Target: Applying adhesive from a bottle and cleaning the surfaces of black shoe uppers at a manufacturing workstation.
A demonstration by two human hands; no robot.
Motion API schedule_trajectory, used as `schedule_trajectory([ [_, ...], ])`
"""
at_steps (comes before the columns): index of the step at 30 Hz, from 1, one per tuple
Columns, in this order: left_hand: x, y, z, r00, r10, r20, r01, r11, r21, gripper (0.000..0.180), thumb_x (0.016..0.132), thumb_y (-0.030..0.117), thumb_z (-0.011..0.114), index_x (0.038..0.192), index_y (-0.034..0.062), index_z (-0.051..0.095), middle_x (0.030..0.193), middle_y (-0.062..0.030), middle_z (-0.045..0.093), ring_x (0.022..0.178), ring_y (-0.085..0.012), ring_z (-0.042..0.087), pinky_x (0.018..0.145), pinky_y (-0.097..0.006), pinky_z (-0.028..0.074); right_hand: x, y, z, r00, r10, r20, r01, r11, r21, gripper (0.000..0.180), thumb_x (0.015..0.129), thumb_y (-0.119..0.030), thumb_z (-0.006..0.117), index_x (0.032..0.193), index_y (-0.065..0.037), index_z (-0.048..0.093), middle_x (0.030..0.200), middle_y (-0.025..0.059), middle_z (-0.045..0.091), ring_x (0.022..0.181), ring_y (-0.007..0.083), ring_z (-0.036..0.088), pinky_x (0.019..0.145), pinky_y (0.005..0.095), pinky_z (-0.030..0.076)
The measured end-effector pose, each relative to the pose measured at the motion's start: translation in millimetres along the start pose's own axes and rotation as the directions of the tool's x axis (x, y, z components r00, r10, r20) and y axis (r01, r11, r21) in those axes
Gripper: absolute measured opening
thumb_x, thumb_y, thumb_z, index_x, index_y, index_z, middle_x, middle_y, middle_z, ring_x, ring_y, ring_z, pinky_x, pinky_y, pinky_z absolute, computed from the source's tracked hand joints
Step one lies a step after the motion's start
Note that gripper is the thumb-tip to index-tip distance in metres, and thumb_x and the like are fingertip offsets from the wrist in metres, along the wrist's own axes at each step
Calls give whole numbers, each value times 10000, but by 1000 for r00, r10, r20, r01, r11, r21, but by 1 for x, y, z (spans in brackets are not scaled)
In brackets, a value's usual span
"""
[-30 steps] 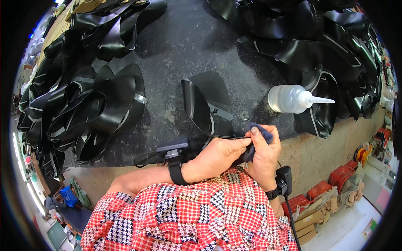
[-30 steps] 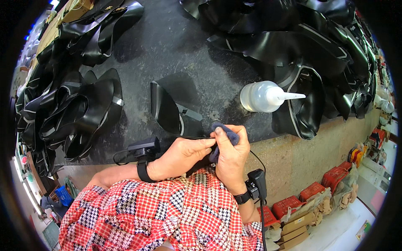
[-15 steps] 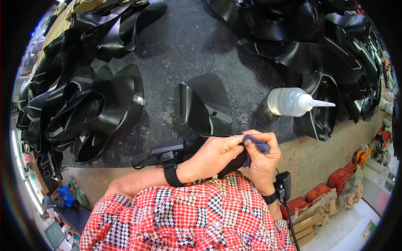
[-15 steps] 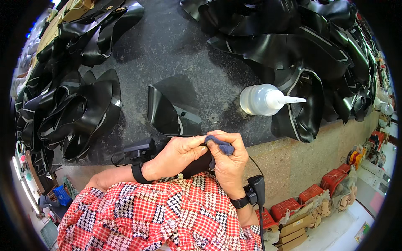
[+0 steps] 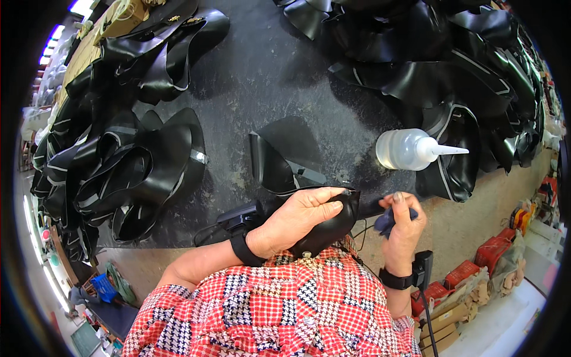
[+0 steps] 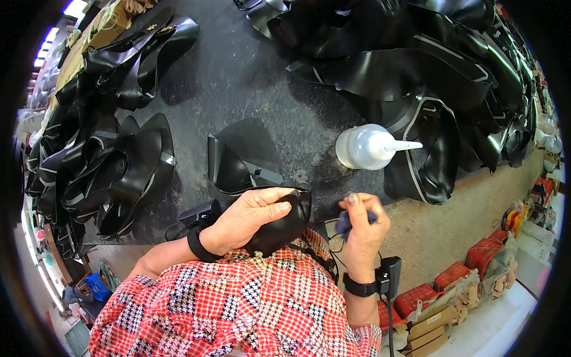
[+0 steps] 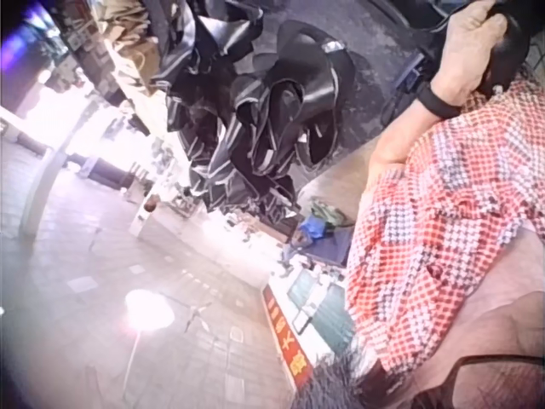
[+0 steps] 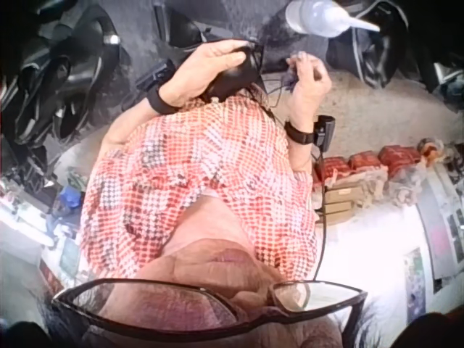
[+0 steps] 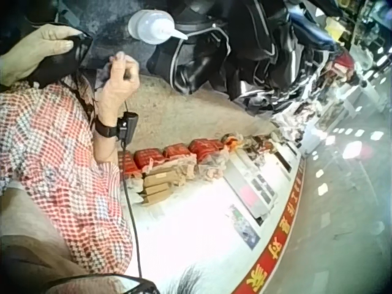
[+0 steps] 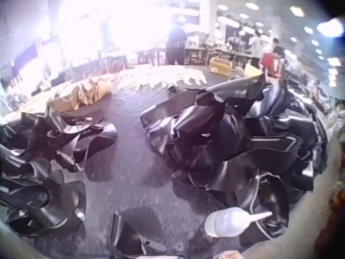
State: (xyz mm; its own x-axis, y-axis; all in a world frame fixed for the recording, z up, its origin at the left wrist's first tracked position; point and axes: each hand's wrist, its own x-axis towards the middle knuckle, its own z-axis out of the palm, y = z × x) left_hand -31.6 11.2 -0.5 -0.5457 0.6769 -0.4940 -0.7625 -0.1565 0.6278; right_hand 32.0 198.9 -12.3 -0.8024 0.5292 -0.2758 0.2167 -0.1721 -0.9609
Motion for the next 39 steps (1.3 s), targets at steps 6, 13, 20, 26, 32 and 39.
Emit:
schedule_trajectory([
  [6,13,2,1,1000,-21,6,19,982,189,294,900,97,483,1172,-13,491,1015,-21,588,904,-60,536,821,-216,435,40,-15,-3,958,-271,91,285,936,-206,571,677,-17,669,1191,-10,420,1133,74,503,999,169,506,852,289,409],
  [13,29,17,6,995,82,-57,-47,888,457,292,834,-21,496,1120,4,442,1002,-27,533,928,-77,513,790,-215,424,72,-12,0,935,-251,253,323,895,-307,769,600,-112,751,1260,-31,364,1045,99,574,961,193,562,858,298,422],
  [20,35,18,10,982,114,-150,-24,867,498,284,839,-3,506,1119,-1,462,990,-20,544,919,-69,516,789,-217,425,95,-8,5,882,-336,329,443,831,-337,704,583,-154,788,1184,-39,441,1013,102,604,930,198,591,818,311,454],
  [26,42,22,11,960,189,-206,-103,924,369,244,835,24,552,1073,-31,553,976,-11,594,908,-62,534,809,-208,427,96,-18,0,894,-317,318,426,822,-378,494,572,-110,753,1009,-15,541,834,80,649,764,138,627,706,267,482],
  [32,52,25,14,953,221,-208,-154,943,296,241,831,4,553,1070,-28,559,969,-19,604,890,-62,541,808,-206,435,62,-42,-44,849,97,519,103,934,-343,553,552,-164,800,1014,28,563,869,67,641,796,128,602,737,263,476],
  [39,63,39,26,955,258,-149,-169,880,444,229,849,9,530,1074,-23,558,959,-15,604,890,-56,533,806,-205,433,70,-59,-56,584,475,658,-48,830,-556,547,564,-173,800,1028,12,577,838,77,645,785,119,597,728,256,462],
])
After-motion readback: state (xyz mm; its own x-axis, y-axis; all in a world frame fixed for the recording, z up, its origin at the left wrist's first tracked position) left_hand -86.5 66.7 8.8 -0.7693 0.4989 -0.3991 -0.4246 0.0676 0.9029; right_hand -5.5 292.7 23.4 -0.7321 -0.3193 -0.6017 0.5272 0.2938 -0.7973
